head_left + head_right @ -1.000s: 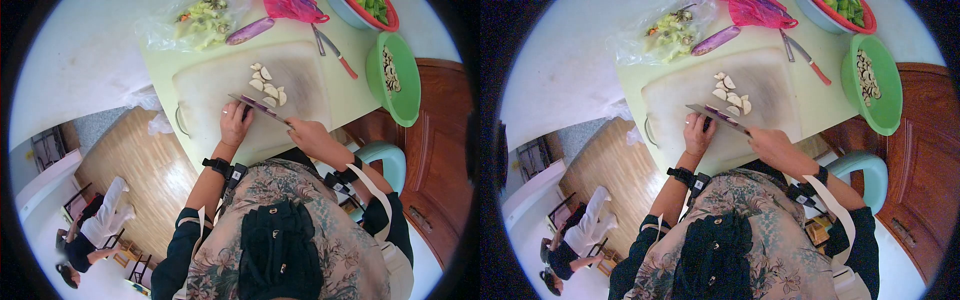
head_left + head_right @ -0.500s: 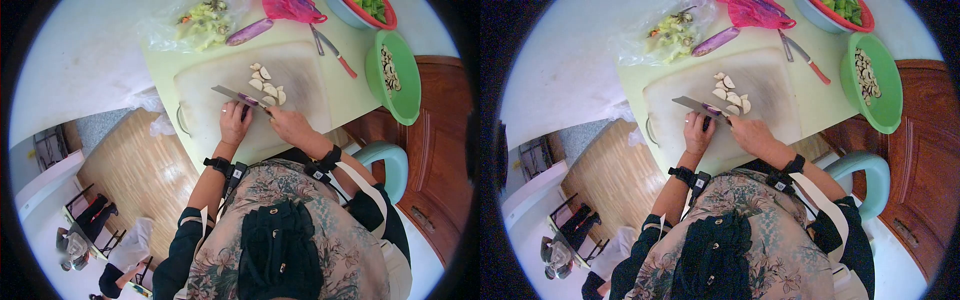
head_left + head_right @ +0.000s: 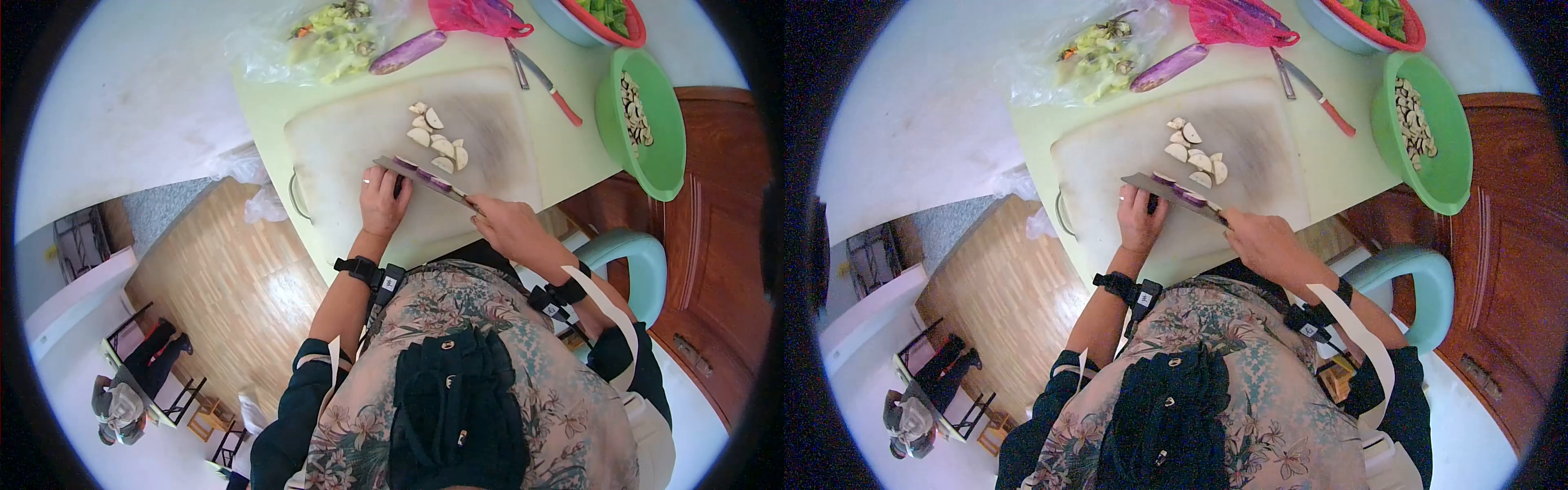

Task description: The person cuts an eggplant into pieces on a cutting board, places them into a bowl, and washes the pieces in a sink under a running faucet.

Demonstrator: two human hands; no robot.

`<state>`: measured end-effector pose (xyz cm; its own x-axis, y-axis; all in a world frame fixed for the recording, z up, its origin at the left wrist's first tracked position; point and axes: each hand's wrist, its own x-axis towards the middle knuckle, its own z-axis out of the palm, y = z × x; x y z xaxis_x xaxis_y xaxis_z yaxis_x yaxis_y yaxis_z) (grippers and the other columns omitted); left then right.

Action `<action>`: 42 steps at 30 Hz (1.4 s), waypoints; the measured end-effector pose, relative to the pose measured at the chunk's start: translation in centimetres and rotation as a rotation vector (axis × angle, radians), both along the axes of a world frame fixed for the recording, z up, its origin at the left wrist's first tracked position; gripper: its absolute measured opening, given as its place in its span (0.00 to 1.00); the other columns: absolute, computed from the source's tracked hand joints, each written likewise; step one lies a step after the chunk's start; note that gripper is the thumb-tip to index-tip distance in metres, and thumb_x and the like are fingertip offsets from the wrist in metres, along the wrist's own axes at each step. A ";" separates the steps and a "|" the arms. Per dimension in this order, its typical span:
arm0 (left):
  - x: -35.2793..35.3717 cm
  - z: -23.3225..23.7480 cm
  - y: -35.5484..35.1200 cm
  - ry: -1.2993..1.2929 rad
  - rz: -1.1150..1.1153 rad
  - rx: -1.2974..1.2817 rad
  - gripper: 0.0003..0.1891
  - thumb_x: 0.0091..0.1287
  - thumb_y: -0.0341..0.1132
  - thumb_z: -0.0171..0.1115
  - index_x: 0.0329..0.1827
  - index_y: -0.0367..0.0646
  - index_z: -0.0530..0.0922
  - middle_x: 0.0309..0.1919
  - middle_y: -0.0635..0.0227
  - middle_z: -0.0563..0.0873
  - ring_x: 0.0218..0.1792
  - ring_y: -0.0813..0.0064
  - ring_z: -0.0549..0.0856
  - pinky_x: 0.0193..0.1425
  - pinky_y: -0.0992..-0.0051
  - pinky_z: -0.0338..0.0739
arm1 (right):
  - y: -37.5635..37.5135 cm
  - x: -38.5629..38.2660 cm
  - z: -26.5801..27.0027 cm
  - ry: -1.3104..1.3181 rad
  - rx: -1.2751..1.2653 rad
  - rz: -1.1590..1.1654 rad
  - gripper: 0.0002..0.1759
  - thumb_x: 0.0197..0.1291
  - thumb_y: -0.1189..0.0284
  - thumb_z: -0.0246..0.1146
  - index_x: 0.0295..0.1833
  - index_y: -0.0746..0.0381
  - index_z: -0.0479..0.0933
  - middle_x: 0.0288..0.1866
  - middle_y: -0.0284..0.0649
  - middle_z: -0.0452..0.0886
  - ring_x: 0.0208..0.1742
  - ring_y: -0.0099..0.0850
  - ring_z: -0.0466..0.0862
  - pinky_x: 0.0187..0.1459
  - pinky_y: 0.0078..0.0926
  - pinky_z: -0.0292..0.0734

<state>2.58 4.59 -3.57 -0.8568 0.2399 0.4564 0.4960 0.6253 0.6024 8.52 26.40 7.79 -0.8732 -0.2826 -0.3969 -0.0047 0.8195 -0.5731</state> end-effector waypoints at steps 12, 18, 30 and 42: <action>0.1 -0.3 -0.1 0.002 0.018 -0.005 0.12 0.49 0.24 0.67 0.35 0.38 0.75 0.32 0.59 0.76 0.36 0.57 0.76 0.40 0.63 0.74 | 0.2 -0.3 0.9 -0.040 0.073 0.062 0.15 0.61 0.70 0.56 0.51 0.62 0.68 0.34 0.54 0.79 0.37 0.53 0.80 0.39 0.49 0.72; 0.2 -0.4 0.0 0.014 0.017 0.000 0.13 0.49 0.25 0.68 0.37 0.39 0.76 0.34 0.60 0.77 0.37 0.59 0.78 0.42 0.64 0.75 | 0.0 -0.8 0.6 -0.049 -0.015 0.042 0.15 0.62 0.69 0.55 0.52 0.63 0.68 0.34 0.55 0.79 0.37 0.54 0.79 0.40 0.50 0.72; 0.0 0.0 0.1 0.007 0.013 0.060 0.13 0.51 0.25 0.68 0.40 0.39 0.78 0.40 0.61 0.80 0.39 0.59 0.79 0.44 0.65 0.75 | -3.2 -4.5 -4.2 0.026 -0.057 -0.011 0.17 0.61 0.66 0.56 0.53 0.61 0.72 0.34 0.54 0.80 0.38 0.53 0.79 0.38 0.49 0.73; 0.6 -0.3 -0.6 -0.009 -0.001 0.043 0.15 0.51 0.25 0.68 0.43 0.38 0.77 0.42 0.60 0.80 0.42 0.58 0.79 0.46 0.65 0.76 | -1.3 -2.0 -0.9 0.039 -0.050 -0.078 0.18 0.60 0.67 0.58 0.55 0.61 0.71 0.36 0.53 0.80 0.38 0.52 0.79 0.38 0.44 0.72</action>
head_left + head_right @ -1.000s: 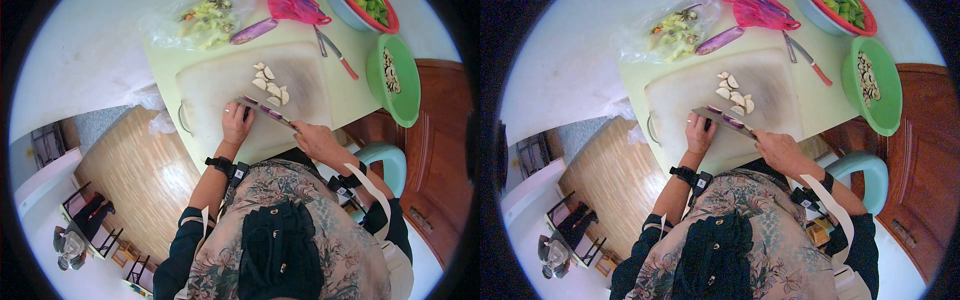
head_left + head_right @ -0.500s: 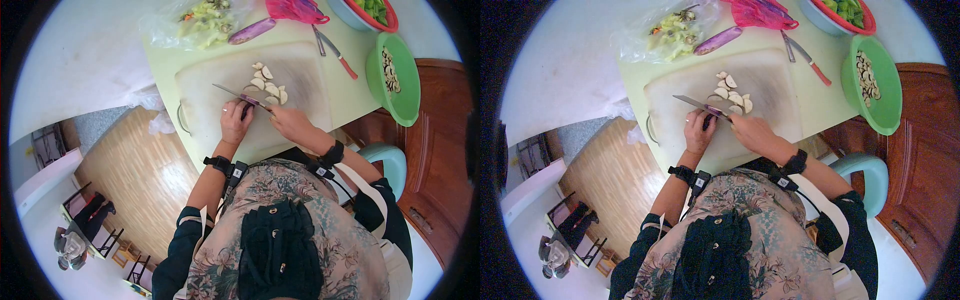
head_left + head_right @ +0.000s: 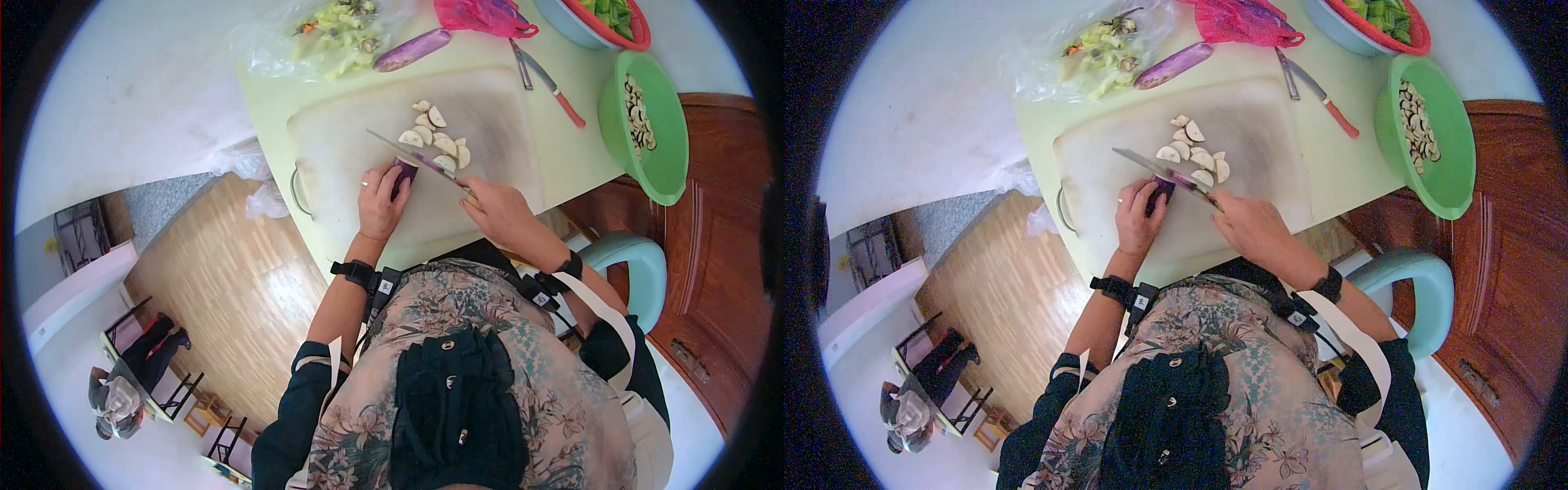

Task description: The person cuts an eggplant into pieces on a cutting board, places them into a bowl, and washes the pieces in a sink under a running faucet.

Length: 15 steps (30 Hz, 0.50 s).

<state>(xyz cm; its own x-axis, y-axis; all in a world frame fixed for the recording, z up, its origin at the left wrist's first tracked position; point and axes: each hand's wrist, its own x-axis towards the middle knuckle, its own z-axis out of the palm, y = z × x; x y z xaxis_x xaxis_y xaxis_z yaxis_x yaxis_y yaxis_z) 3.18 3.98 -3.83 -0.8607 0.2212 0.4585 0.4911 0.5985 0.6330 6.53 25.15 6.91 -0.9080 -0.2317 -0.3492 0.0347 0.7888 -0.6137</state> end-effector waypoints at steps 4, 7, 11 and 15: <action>0.1 0.2 0.0 0.001 0.013 -0.025 0.15 0.50 0.25 0.68 0.41 0.38 0.77 0.38 0.60 0.79 0.39 0.58 0.79 0.44 0.65 0.76 | 0.7 1.8 1.3 -0.033 0.021 0.087 0.17 0.61 0.69 0.57 0.54 0.61 0.70 0.37 0.53 0.80 0.38 0.52 0.79 0.39 0.45 0.73; 0.2 0.3 -0.1 -0.012 0.011 -0.040 0.14 0.49 0.25 0.69 0.39 0.38 0.77 0.36 0.59 0.79 0.38 0.58 0.78 0.43 0.65 0.75 | 1.0 2.5 1.3 -0.058 0.041 0.096 0.16 0.60 0.70 0.57 0.54 0.61 0.69 0.38 0.52 0.80 0.39 0.52 0.79 0.39 0.46 0.72; 0.3 -0.1 -0.2 -0.038 0.019 -0.026 0.14 0.49 0.25 0.69 0.38 0.38 0.77 0.35 0.59 0.78 0.38 0.58 0.78 0.42 0.64 0.75 | 0.7 2.6 1.4 -0.089 0.067 0.083 0.16 0.60 0.70 0.57 0.53 0.61 0.68 0.39 0.52 0.80 0.39 0.52 0.80 0.40 0.46 0.73; 0.2 0.1 -0.3 -0.039 -0.003 -0.059 0.13 0.49 0.25 0.68 0.38 0.37 0.77 0.35 0.59 0.78 0.39 0.57 0.78 0.43 0.63 0.75 | 0.5 2.4 1.5 -0.117 0.132 0.115 0.17 0.61 0.70 0.56 0.54 0.62 0.67 0.39 0.53 0.80 0.39 0.52 0.80 0.41 0.46 0.73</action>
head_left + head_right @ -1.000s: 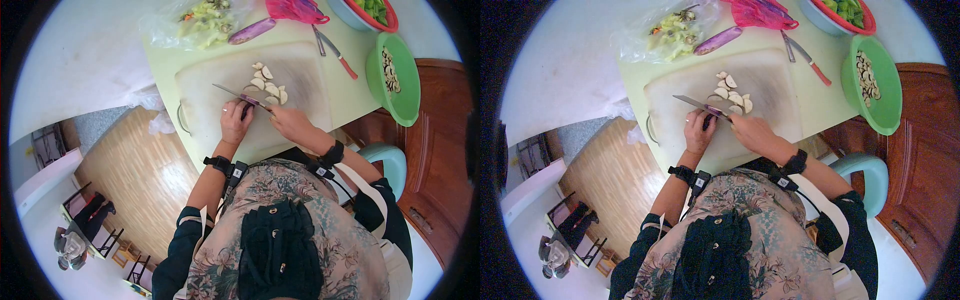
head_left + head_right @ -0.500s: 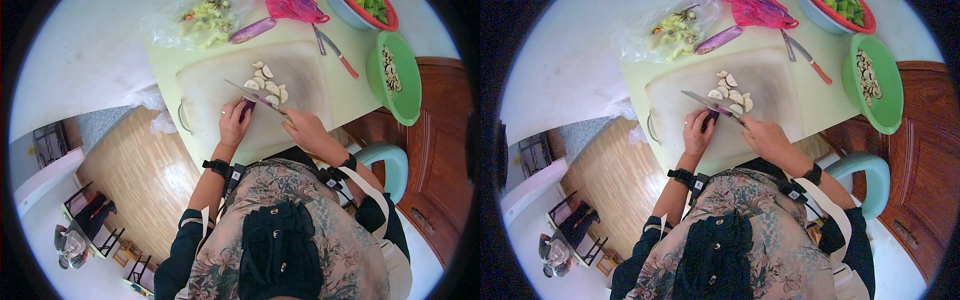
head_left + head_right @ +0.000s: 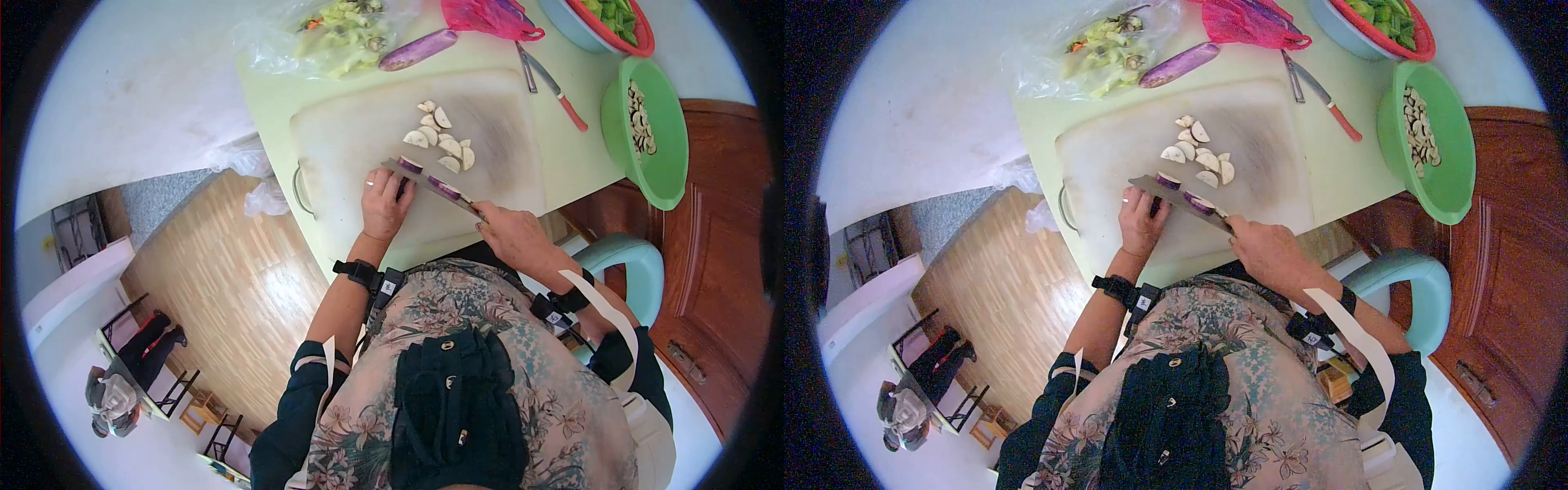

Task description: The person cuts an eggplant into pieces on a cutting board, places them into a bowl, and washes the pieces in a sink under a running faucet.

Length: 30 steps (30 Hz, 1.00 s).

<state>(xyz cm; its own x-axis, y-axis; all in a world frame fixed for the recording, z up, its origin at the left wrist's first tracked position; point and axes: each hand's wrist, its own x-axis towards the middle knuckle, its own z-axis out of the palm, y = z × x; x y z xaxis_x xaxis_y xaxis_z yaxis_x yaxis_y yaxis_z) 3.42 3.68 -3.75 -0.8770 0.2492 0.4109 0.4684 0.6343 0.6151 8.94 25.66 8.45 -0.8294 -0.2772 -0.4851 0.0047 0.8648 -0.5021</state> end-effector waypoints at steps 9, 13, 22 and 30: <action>0.1 -0.2 0.1 0.009 0.007 0.009 0.14 0.49 0.25 0.69 0.39 0.38 0.77 0.35 0.60 0.78 0.39 0.58 0.78 0.43 0.65 0.76 | -0.8 -1.2 -1.2 0.043 -0.075 0.010 0.15 0.62 0.70 0.55 0.53 0.63 0.68 0.36 0.53 0.80 0.38 0.52 0.80 0.40 0.46 0.73; 0.1 -0.1 0.2 0.037 0.013 0.015 0.15 0.49 0.25 0.69 0.40 0.39 0.77 0.35 0.61 0.78 0.38 0.58 0.78 0.42 0.65 0.76 | -2.2 -2.1 -3.0 0.090 -0.058 0.025 0.15 0.61 0.70 0.55 0.52 0.63 0.68 0.35 0.53 0.80 0.38 0.52 0.80 0.38 0.47 0.73; 0.0 0.1 0.4 0.045 0.034 0.020 0.13 0.52 0.26 0.68 0.41 0.39 0.78 0.40 0.58 0.80 0.41 0.57 0.80 0.44 0.65 0.77 | -4.2 -3.8 -5.7 0.280 -0.134 -0.010 0.11 0.61 0.69 0.53 0.43 0.65 0.69 0.27 0.53 0.79 0.32 0.53 0.80 0.34 0.50 0.74; 0.2 0.3 0.2 0.040 0.011 0.069 0.14 0.53 0.25 0.67 0.43 0.39 0.78 0.41 0.58 0.80 0.42 0.57 0.80 0.45 0.66 0.77 | -2.2 -3.2 -3.9 0.144 -0.164 -0.128 0.17 0.59 0.66 0.59 0.52 0.61 0.72 0.31 0.54 0.79 0.36 0.53 0.79 0.37 0.47 0.73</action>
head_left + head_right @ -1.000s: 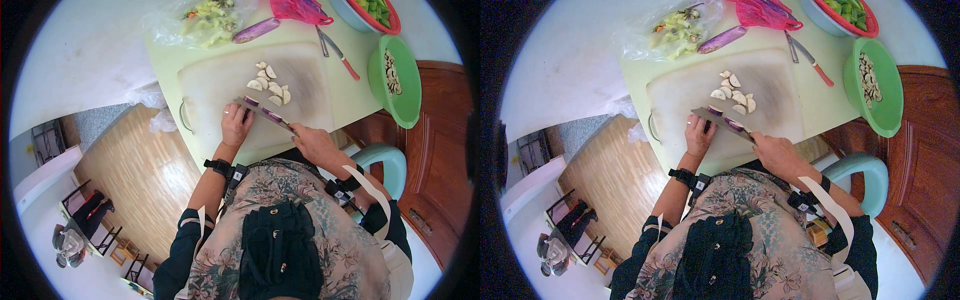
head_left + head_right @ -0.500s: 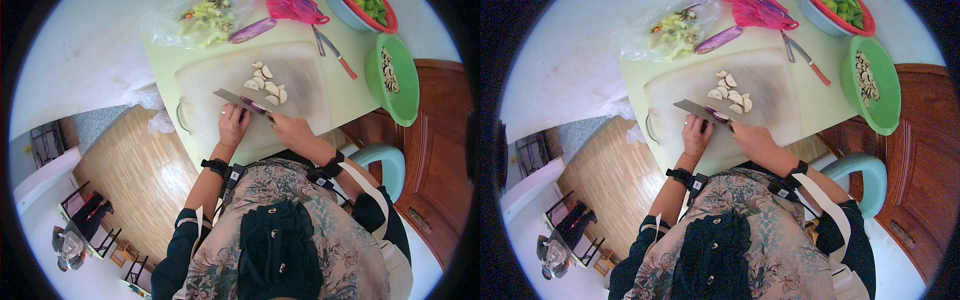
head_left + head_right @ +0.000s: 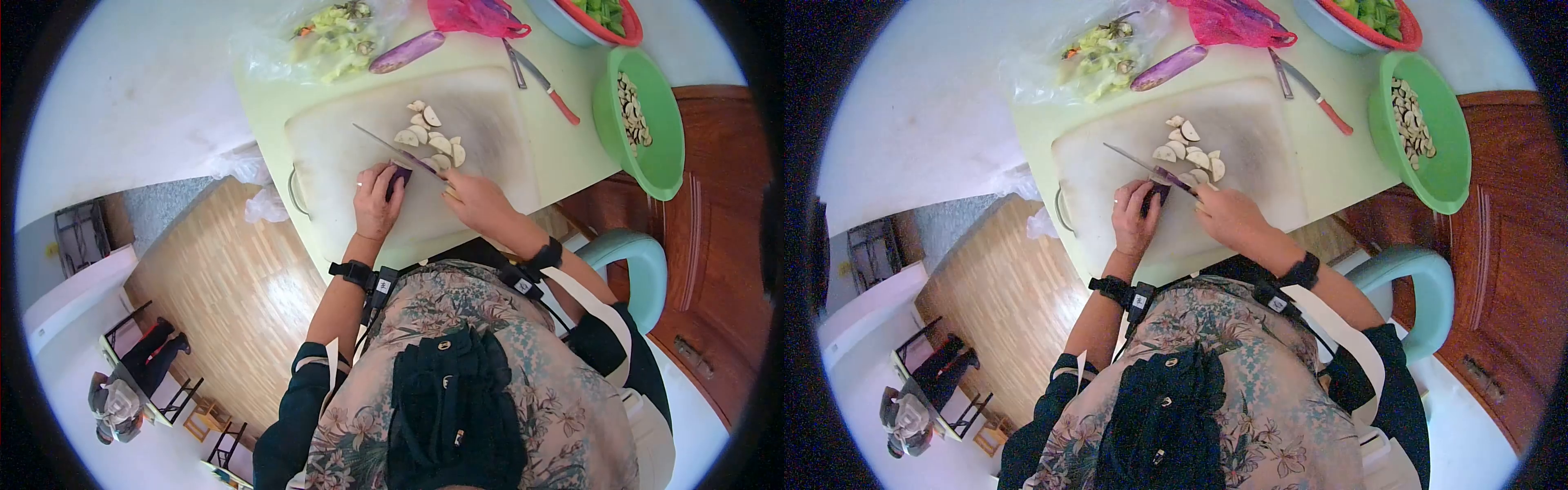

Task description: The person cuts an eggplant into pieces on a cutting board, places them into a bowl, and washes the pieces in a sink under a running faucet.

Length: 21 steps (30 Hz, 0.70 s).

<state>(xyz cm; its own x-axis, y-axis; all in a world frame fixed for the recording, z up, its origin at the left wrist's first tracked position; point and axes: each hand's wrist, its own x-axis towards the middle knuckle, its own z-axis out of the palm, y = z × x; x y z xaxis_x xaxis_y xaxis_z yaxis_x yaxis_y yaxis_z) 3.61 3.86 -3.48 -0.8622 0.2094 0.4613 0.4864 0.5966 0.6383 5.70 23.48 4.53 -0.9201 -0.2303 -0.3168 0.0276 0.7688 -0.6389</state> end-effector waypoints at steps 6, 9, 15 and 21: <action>0.1 -0.3 -0.1 0.012 0.017 -0.034 0.14 0.51 0.25 0.68 0.41 0.39 0.76 0.38 0.59 0.78 0.39 0.56 0.78 0.41 0.65 0.76 | 1.9 3.1 3.0 -0.020 0.032 0.116 0.17 0.60 0.69 0.58 0.53 0.62 0.70 0.37 0.54 0.79 0.39 0.53 0.79 0.39 0.46 0.73; 0.1 -0.6 -0.2 0.003 0.014 -0.060 0.13 0.50 0.25 0.68 0.38 0.39 0.76 0.36 0.59 0.77 0.38 0.56 0.77 0.38 0.64 0.76 | 2.4 3.8 3.4 -0.073 0.072 0.131 0.17 0.61 0.70 0.57 0.54 0.62 0.69 0.39 0.54 0.80 0.40 0.52 0.79 0.41 0.46 0.73; 0.3 -0.8 -0.4 -0.047 0.012 -0.062 0.14 0.48 0.26 0.68 0.39 0.38 0.78 0.35 0.57 0.77 0.38 0.55 0.77 0.39 0.63 0.76 | 2.0 3.6 3.9 -0.127 0.137 0.144 0.16 0.61 0.70 0.56 0.54 0.63 0.68 0.38 0.53 0.80 0.39 0.52 0.80 0.41 0.46 0.73; 0.2 -0.4 -0.3 0.014 0.030 -0.047 0.12 0.49 0.25 0.68 0.36 0.38 0.76 0.31 0.60 0.75 0.35 0.58 0.77 0.36 0.64 0.76 | 1.6 2.8 3.4 -0.117 0.106 0.160 0.16 0.61 0.70 0.56 0.53 0.63 0.68 0.36 0.54 0.79 0.38 0.52 0.79 0.40 0.47 0.73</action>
